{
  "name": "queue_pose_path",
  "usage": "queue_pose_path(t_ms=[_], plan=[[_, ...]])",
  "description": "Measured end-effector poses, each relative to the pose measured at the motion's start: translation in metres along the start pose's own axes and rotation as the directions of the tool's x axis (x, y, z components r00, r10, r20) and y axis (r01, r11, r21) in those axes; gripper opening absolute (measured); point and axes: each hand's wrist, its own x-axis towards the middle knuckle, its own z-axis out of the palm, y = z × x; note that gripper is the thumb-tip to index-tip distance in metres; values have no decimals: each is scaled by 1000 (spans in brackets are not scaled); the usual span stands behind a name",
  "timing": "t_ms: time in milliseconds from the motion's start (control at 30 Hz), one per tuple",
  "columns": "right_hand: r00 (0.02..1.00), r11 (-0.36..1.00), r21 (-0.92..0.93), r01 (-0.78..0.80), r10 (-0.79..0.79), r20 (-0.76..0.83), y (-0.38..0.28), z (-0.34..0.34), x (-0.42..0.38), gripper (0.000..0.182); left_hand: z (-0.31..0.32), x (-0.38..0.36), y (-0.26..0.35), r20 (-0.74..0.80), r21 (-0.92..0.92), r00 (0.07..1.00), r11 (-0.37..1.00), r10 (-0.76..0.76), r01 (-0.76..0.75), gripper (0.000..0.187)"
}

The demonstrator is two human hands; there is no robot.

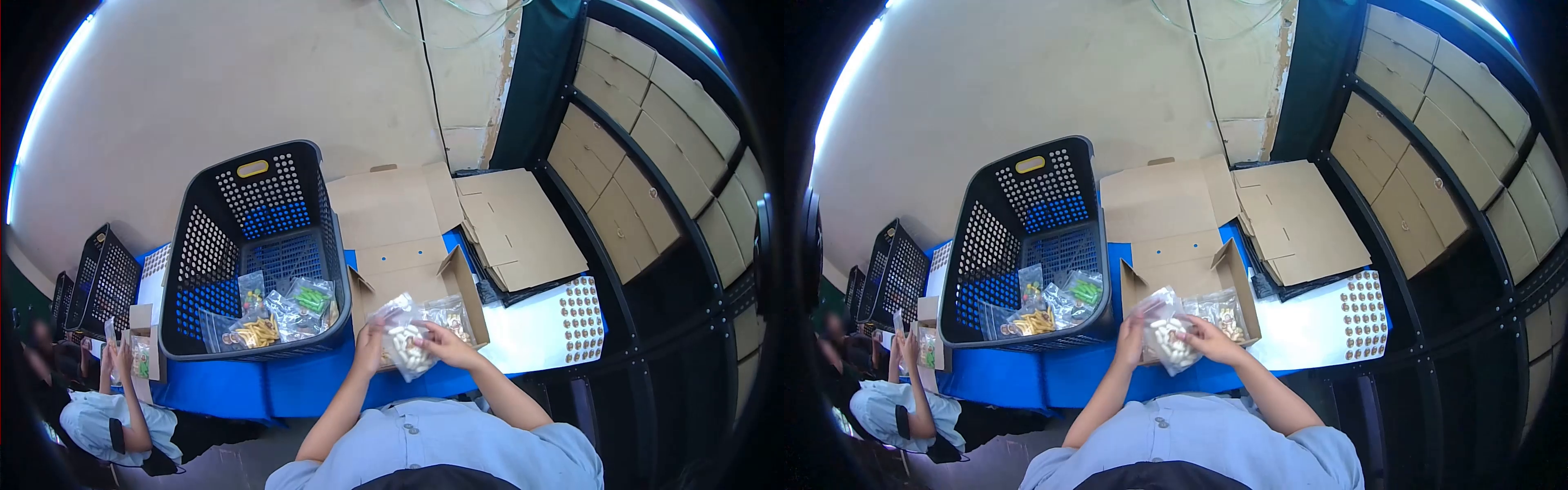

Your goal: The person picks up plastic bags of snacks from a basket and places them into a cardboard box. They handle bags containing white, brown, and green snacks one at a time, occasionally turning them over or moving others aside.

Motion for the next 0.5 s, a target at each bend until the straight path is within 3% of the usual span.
queue_pose_path(t_ms=[33,67,100,133,167,200,233,267,400,500], plan=[[995,989,138,58,-46,-89,27,-7,10,42,-5,6,-11,-6,215,998,975,54,-52,51],[995,989,136,58,-46,-86,48,-16,19,42,-12,13,-24,-3,420,994,902,111,-99,53],[948,979,188,78,-15,-319,67,-26,28,40,-29,18,-42,77,678,982,714,170,-176,63],[845,966,233,112,31,-533,73,-30,32,37,-34,16,-46,74,680,983,712,171,-175,63],[847,965,235,112,31,-531,80,-35,34,37,-37,14,-50,161,890,987,430,24,-155,65],[791,960,253,122,60,-609,80,-40,36,37,-40,12,-55,188,980,971,90,-144,-177,67],[726,954,268,136,88,-682,82,-44,40,37,-44,10,-64,152,988,967,39,-207,-147,69],[727,954,265,139,84,-682,86,-44,43,37,-49,10,-73,153,988,967,39,-203,-148,69],[832,955,295,-10,172,-528,117,-34,52,42,-50,11,-80,42,999,962,23,-271,-37,70],[892,962,-84,-261,208,-402,119,-22,58,50,-50,11,-78,22,999,958,-21,-285,-30,70]])
